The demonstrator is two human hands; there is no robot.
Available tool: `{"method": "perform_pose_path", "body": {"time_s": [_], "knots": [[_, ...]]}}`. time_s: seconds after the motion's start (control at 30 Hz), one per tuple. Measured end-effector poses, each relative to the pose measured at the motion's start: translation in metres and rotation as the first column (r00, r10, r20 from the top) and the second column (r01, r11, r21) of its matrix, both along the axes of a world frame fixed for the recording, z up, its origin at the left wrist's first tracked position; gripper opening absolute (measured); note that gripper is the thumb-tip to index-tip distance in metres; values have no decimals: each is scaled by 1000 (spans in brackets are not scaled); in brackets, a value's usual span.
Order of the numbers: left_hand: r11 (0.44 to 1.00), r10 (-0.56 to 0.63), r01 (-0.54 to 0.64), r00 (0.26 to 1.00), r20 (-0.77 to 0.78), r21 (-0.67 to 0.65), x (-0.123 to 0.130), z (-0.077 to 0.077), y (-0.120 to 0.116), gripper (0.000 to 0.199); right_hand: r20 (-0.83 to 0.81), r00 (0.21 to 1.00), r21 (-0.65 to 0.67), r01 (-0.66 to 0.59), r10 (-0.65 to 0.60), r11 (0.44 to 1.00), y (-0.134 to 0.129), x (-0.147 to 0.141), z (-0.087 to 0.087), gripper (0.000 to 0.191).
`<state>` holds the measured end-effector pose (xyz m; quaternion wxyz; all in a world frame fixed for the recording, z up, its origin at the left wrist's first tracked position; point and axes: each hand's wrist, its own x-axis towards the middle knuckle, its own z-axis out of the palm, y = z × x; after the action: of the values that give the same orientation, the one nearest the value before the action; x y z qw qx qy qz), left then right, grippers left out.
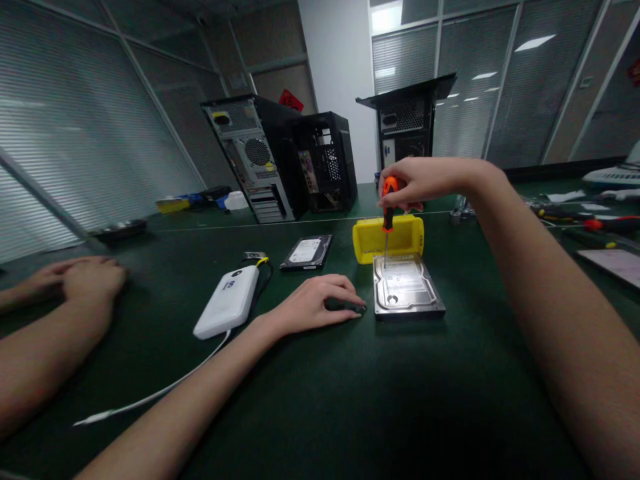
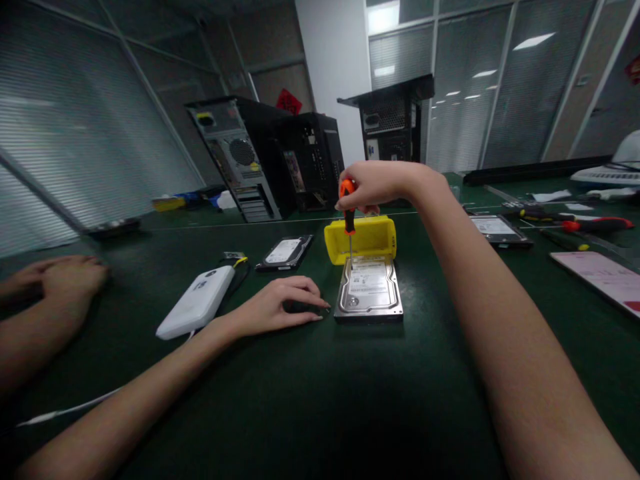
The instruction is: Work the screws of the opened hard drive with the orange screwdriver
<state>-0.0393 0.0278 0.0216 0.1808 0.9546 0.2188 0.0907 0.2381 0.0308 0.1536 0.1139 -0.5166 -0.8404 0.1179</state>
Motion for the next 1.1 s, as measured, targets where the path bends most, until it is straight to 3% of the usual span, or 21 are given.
{"method": "perform_pose_path", "body": {"time_s": [0.23,0.67,0.9,1.1], "knots": [[993,-37,34,999,28,115,1,-8,4,23,-74,982,-152,-185,176,971,-14,-8,6,33],[983,-26,15,998,60,182,8,-10,-4,20,-15,981,-215,-194,195,957,-20,-14,11,37],[994,35,-52,983,178,93,15,-5,-15,18,-12,971,-267,-232,238,935,-19,-14,9,36],[999,13,-24,973,231,47,24,-4,-31,17,1,966,-285,-248,259,926,-19,-13,10,34]]}}
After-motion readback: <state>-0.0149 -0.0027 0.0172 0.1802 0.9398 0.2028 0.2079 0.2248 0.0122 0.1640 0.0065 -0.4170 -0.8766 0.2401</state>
